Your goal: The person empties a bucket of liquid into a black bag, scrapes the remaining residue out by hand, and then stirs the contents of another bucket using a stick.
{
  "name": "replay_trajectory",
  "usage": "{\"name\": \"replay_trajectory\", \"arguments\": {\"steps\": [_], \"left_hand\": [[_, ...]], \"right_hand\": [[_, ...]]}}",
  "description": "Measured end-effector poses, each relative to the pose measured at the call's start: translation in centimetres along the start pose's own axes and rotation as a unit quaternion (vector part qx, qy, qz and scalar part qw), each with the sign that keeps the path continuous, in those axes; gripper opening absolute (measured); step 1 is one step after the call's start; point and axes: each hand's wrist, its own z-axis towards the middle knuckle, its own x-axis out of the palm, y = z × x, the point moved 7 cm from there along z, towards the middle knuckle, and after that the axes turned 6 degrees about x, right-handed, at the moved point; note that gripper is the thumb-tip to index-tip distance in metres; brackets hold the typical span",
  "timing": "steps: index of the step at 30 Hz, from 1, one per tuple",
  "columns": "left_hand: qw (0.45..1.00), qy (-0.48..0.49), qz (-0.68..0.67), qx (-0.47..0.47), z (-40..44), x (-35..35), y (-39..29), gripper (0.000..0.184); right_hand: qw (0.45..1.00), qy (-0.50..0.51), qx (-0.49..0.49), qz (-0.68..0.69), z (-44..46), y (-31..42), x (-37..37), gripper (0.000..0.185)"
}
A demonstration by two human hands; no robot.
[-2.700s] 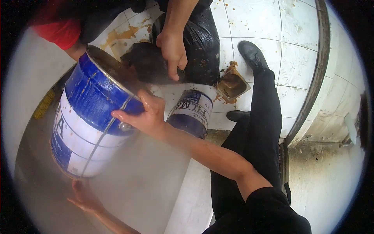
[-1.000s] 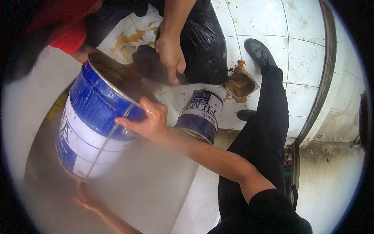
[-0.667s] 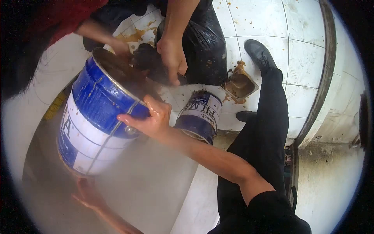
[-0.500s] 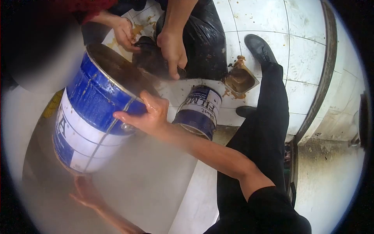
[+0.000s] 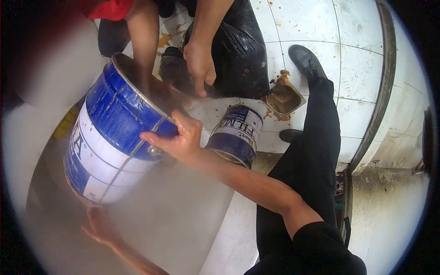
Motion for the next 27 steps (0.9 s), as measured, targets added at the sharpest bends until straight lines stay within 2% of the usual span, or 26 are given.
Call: {"name": "replay_trajectory", "arguments": {"steps": [5,8,10,17,19,23,25,26,27], "left_hand": [[0.999,0.019,-0.026,-0.014,0.2,-0.2,0.3,0.077],[0.999,-0.038,0.017,0.005,0.0,0.2,-0.2,0.076],[1.0,0.007,0.004,-0.003,0.3,0.3,-0.3,0.075],[1.0,-0.004,0.003,0.001,0.1,0.7,-0.3,0.074],[0.998,0.024,0.059,0.008,0.1,0.8,-0.6,0.072],[0.998,0.02,0.061,-0.013,-0.5,-0.1,-0.8,0.072],[0.998,0.056,0.023,-0.026,-0.4,0.8,-0.7,0.072],[0.998,0.056,0.023,-0.027,-0.5,0.8,-0.6,0.072],[0.999,0.004,0.031,-0.016,-0.7,1.1,-0.8,0.073]], "right_hand": [[1.0,0.004,0.008,0.004,0.0,0.1,0.2,0.058],[1.0,-0.006,-0.002,0.0,0.0,0.2,0.3,0.06],[1.0,-0.003,-0.005,-0.002,0.1,0.2,0.4,0.06],[1.0,-0.007,-0.014,0.003,0.2,0.2,0.4,0.062],[1.0,-0.004,-0.01,-0.006,0.4,0.5,0.2,0.062],[1.0,0.004,0.0,-0.026,0.6,0.6,-0.1,0.06],[1.0,0.008,0.009,-0.017,0.7,0.5,0.0,0.059],[1.0,0.013,0.018,-0.008,0.7,0.2,0.1,0.058],[1.0,0.014,0.018,-0.009,0.7,0.2,0.3,0.058]]}}
